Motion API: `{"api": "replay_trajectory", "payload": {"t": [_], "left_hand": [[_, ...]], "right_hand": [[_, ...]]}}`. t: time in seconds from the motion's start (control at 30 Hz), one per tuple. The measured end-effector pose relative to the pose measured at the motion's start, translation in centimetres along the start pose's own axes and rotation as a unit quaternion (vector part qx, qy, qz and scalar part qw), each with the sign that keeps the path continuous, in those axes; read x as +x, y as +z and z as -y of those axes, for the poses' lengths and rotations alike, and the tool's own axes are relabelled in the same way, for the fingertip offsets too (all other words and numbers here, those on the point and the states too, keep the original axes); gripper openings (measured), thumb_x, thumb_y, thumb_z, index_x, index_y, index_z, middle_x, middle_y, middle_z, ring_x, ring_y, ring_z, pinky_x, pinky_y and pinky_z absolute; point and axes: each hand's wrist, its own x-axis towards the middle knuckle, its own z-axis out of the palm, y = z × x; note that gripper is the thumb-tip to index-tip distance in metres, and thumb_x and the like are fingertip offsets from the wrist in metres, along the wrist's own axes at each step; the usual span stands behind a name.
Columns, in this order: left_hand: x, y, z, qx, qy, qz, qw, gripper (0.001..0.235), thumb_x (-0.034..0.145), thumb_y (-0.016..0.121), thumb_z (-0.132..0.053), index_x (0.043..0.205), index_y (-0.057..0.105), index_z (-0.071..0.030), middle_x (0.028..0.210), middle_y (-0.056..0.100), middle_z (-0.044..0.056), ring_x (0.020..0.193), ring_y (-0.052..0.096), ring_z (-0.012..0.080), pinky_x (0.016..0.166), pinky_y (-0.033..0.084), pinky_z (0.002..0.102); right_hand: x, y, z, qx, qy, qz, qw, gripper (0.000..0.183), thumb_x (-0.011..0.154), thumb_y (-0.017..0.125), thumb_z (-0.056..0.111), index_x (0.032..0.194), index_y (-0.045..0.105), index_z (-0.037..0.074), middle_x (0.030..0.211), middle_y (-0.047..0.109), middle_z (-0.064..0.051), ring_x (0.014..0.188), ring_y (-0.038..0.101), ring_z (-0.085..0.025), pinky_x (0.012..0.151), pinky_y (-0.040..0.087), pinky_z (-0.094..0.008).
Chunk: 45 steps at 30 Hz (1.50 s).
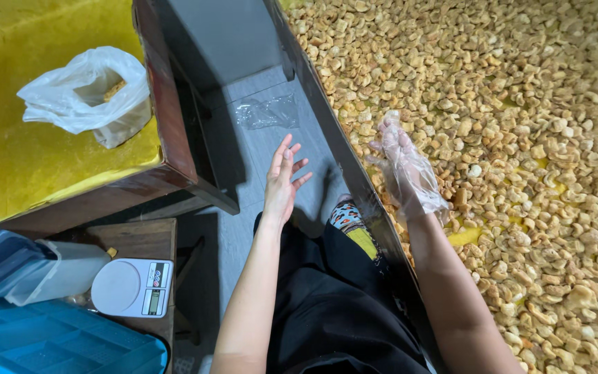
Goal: The person scoops food items from a tray into plastic bags, weighs the filled bags on a digital scale, and places them into a blue crate.
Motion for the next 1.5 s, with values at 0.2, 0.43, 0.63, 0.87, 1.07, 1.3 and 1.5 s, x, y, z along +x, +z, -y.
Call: {"api": "replay_trajectory", "payload": {"t": [0.2,0.43,0.63,0.87,1.07,1.3,1.5], "left_hand": [[1.2,0.8,1.2,0.017,-0.013,0.008,1.0,0.068,0.099,0.055,-0.052,0.157,0.04,-0.019,0.152,0.048,0.008,0.112,0.058,0.0138,0.093,0.056,0.035],[4.3,6.1,5.4,0.043,-0.055,0.077,0.995,0.067,0.099,0.058,-0.048,0.157,0.041,-0.018,0.15,0.051,0.007,0.108,0.059,0.0109,0.088,0.055,0.03],[4.8,11.1,10.7,0.086,-0.064,0.139,0.984,0.066,0.101,0.057,-0.045,0.158,0.04,-0.016,0.15,0.052,0.008,0.107,0.058,0.0107,0.085,0.054,0.027],[5.0,12.9,13.5,0.114,-0.092,0.15,0.978,0.065,0.1,0.055,-0.047,0.157,0.04,-0.018,0.151,0.052,0.009,0.109,0.06,0.0097,0.088,0.057,0.025],[5.4,13.3,13.5,0.12,-0.076,0.159,0.977,0.065,0.101,0.056,-0.046,0.158,0.041,-0.017,0.147,0.055,0.009,0.103,0.058,0.0109,0.085,0.057,0.026],[4.9,13.1,12.7,0.094,-0.078,0.15,0.981,0.061,0.102,0.056,-0.042,0.156,0.042,-0.017,0.144,0.056,0.008,0.105,0.059,0.01,0.085,0.057,0.026],[4.4,13.1,12.5,0.068,-0.075,0.132,0.986,0.059,0.104,0.054,-0.041,0.156,0.043,-0.015,0.141,0.056,0.006,0.104,0.059,0.0099,0.087,0.057,0.027]], "right_hand": [[-3.5,-2.8,3.7,-0.259,0.099,-0.112,0.954,0.076,0.096,0.05,0.056,0.161,0.037,0.018,0.161,0.048,-0.011,0.139,0.055,-0.032,0.11,0.049,-0.047],[-4.6,-18.2,0.0,-0.654,0.05,-0.202,0.727,0.094,0.098,0.049,0.073,0.162,0.024,0.009,0.17,0.018,-0.016,0.157,0.016,-0.042,0.124,0.02,-0.056],[-4.8,-17.7,5.0,-0.491,0.272,-0.293,0.774,0.098,0.088,0.048,0.071,0.163,0.001,0.029,0.17,-0.005,-0.012,0.153,0.0,-0.046,0.124,0.008,-0.055],[-4.4,-7.5,7.3,-0.452,0.281,-0.147,0.834,0.093,0.088,0.056,0.062,0.163,0.004,0.045,0.17,-0.02,-0.003,0.151,-0.027,-0.036,0.121,-0.01,-0.067],[-7.1,-6.0,3.7,-0.736,0.171,0.096,0.648,0.054,0.093,0.065,0.049,0.145,0.049,0.048,0.173,0.011,-0.01,0.154,0.008,-0.047,0.119,0.021,-0.067],[-7.0,-10.0,4.5,-0.629,0.308,-0.039,0.713,0.069,0.1,0.062,0.035,0.162,0.034,0.031,0.136,0.064,-0.015,0.117,0.064,-0.035,0.097,0.057,-0.05],[-6.4,-11.9,4.9,-0.441,0.224,-0.214,0.843,0.048,0.104,0.055,0.04,0.149,0.047,0.024,0.131,0.064,-0.014,0.111,0.063,-0.028,0.093,0.057,-0.045]]}}
